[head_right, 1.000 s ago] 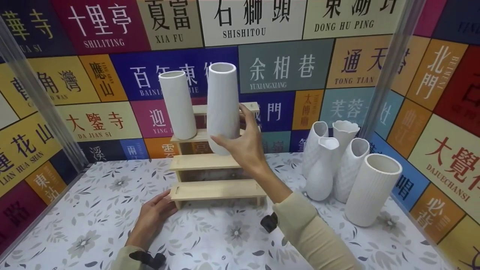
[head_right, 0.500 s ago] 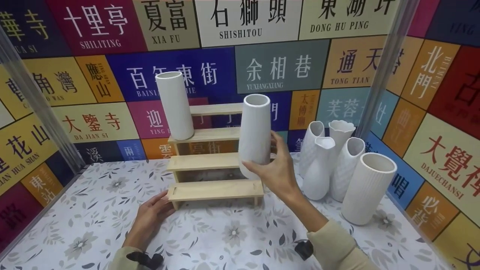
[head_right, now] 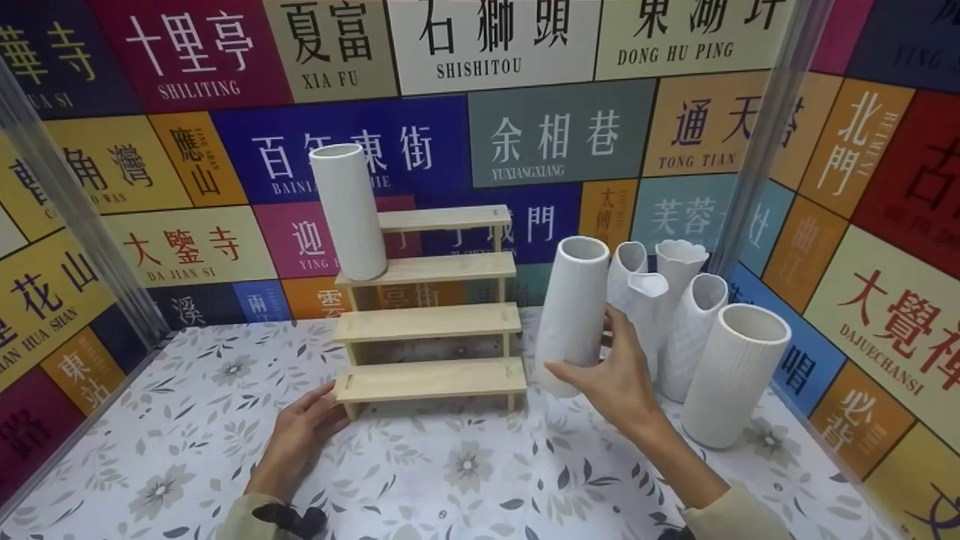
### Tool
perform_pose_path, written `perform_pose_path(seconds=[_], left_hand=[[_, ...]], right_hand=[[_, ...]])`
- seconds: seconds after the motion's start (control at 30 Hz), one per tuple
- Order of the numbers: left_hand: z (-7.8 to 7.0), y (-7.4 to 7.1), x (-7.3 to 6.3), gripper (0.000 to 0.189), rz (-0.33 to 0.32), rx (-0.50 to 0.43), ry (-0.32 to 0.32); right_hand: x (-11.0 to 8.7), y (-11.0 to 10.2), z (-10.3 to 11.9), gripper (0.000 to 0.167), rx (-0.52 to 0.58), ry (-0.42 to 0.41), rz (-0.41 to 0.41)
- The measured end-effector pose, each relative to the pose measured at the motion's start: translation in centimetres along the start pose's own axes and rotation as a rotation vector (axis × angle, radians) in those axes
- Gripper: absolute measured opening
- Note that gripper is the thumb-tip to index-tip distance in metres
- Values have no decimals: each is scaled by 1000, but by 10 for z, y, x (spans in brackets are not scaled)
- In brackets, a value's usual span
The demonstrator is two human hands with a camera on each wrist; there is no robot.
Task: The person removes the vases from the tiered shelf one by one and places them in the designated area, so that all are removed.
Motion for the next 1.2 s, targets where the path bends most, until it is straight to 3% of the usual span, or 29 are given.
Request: perform_pose_path(seconds=[0.27, 0.5, 0.67, 0.97, 1.2], left_hand=[[0, -2, -1, 47, 9, 3, 8], [0, -5, 0, 46, -14, 55, 25], [1, -3, 0, 45, -11, 21, 4], [-1, 0, 0, 46, 1, 4, -6], [0, 0, -1, 47, 4, 3, -5]], right_hand=[[-12, -24, -38, 121, -67, 107, -26], [-12, -31, -72, 125, -138, 199, -13], [-9, -38, -91, 124, -177, 217, -5], [-6, -42, -105, 122, -195, 212, 11], [-11, -39, -109, 125, -189, 266, 30]])
Point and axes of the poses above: each hand's wrist, its own x-axis towards the middle knuckle, its own y-axis out of the palm, z = x × y, the point moved 4 cm from there along x, towards the middle knuckle, and after that the axes turned 11 degrees about -z, right-handed, at the moved point
